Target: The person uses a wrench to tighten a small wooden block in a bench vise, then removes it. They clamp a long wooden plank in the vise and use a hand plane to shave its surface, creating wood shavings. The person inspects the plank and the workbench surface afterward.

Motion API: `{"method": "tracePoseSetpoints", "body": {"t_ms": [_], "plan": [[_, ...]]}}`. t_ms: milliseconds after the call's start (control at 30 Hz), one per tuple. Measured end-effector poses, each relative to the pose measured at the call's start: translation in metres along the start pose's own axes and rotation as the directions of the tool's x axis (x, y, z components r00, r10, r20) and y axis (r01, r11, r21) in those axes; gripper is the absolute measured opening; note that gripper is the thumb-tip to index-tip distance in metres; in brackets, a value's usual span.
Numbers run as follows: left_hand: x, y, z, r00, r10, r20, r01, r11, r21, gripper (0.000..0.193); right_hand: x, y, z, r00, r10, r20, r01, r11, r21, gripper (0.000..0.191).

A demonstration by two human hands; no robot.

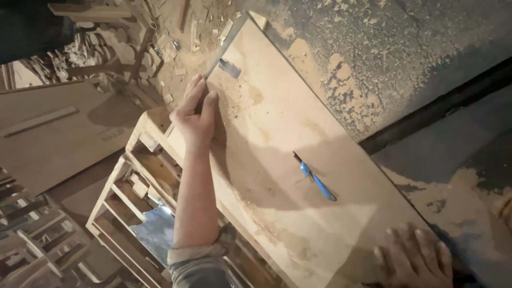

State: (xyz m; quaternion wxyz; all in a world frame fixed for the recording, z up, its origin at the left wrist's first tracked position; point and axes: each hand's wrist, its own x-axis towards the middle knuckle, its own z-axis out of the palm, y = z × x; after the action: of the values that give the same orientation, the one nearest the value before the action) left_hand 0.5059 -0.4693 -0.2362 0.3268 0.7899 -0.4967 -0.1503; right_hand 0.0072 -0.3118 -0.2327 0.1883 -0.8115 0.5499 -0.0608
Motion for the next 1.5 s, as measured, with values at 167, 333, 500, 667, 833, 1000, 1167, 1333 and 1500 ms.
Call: {"method": "tracePoseSetpoints", "body": {"t_ms": [167,333,500,667,833,1000,1167,1333,1500], "plan": [[-0.001,-0.003,0.001,0.999,0.045,-0.013,-0.044,0.999,0.028,0.034,0.008,0.0,-0.007,1.0,-0.015,-0.013,0.016,0.998,0.059,0.04],[-0.005,-0.001,0.002,0.999,-0.041,-0.012,0.04,0.999,-0.018,0.035,0.013,-0.005,-0.022,0.999,-0.03,-0.037,0.031,0.999,0.024,0.04],[-0.006,0.002,0.005,0.999,0.002,-0.048,-0.006,0.997,-0.076,0.031,0.013,-0.007,-0.028,0.999,-0.005,-0.05,0.006,0.999,0.033,0.041],[-0.007,0.001,0.001,0.993,0.104,-0.058,-0.099,0.992,0.073,0.032,0.007,-0.005,-0.024,0.999,-0.046,-0.024,0.045,0.999,-0.016,0.045],[-0.012,0.007,0.0,0.994,0.086,-0.065,-0.082,0.995,0.055,0.038,0.007,-0.006,-0.021,0.992,-0.091,-0.091,0.091,0.996,0.003,0.042],[-0.011,0.006,0.0,0.981,0.159,-0.112,-0.149,0.984,0.093,0.035,0.006,-0.009,-0.025,0.994,-0.09,-0.068,0.088,0.996,-0.033,0.045],[-0.017,-0.004,0.004,0.971,0.21,-0.118,-0.202,0.977,0.074,0.033,0.005,-0.011,-0.028,0.988,-0.106,-0.115,0.106,0.994,-0.005,0.045],[-0.017,0.017,0.001,0.993,0.099,-0.061,-0.097,0.995,0.038,0.04,0.006,-0.011,-0.036,0.975,-0.155,-0.159,0.154,0.988,-0.018,0.043],[-0.073,0.091,0.005,0.968,0.086,-0.237,-0.06,0.992,0.113,0.054,0.001,-0.011,-0.057,0.958,-0.193,-0.21,0.203,0.979,0.026,0.043]]}}
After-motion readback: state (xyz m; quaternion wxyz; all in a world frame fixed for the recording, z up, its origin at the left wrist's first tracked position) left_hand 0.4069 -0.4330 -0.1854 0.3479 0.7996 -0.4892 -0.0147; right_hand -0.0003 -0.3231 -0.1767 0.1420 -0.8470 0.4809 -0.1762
